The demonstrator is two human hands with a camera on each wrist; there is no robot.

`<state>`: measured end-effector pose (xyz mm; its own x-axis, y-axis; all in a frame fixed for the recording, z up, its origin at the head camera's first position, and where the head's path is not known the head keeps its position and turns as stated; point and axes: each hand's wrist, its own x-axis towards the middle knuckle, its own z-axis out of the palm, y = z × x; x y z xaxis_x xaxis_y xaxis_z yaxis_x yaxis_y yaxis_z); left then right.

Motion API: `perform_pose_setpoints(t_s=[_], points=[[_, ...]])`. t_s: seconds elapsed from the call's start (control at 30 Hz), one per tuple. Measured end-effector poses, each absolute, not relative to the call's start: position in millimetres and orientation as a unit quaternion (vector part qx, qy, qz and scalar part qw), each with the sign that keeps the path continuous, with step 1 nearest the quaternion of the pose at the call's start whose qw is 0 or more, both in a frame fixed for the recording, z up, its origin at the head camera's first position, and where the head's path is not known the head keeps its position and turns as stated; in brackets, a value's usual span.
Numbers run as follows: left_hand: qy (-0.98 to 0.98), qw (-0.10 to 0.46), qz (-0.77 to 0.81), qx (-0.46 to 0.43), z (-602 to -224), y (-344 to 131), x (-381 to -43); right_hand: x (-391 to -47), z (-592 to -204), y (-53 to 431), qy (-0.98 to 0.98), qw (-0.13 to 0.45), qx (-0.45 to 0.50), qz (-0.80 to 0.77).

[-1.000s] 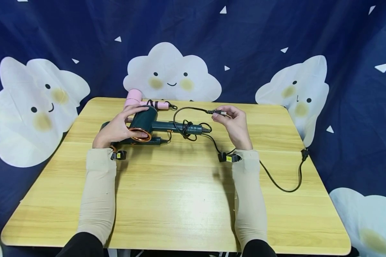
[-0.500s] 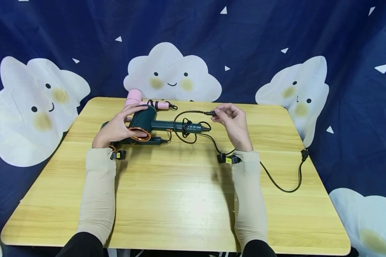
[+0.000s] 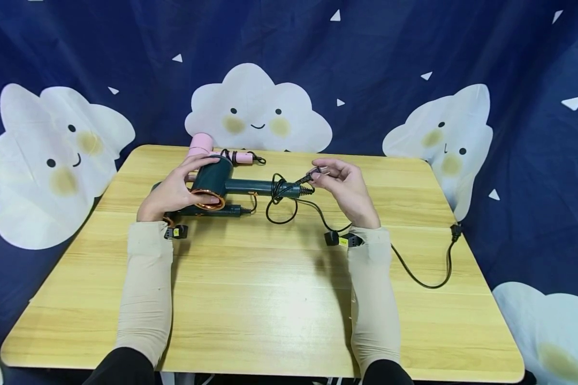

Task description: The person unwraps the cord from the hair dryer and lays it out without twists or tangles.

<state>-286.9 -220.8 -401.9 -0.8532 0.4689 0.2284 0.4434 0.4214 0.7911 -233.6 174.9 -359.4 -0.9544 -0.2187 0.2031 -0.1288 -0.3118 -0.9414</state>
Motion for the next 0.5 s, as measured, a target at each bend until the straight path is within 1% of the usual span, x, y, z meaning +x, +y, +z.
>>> perform_pose_setpoints(t_s=[0.2, 0.3, 0.5], points=[[0.845, 0.018, 0.466, 0.263, -402, -221, -287, -231, -358, 176, 0.588, 0.058, -0.156, -0.791], [0.844, 0.022, 0.47, 0.258, -399, -220, -285, -230, -358, 176, 0.603, 0.063, -0.16, -0.779], [0.844, 0.029, 0.47, 0.256, -380, -216, -271, -229, -358, 178, 0.645, 0.079, -0.147, -0.746]])
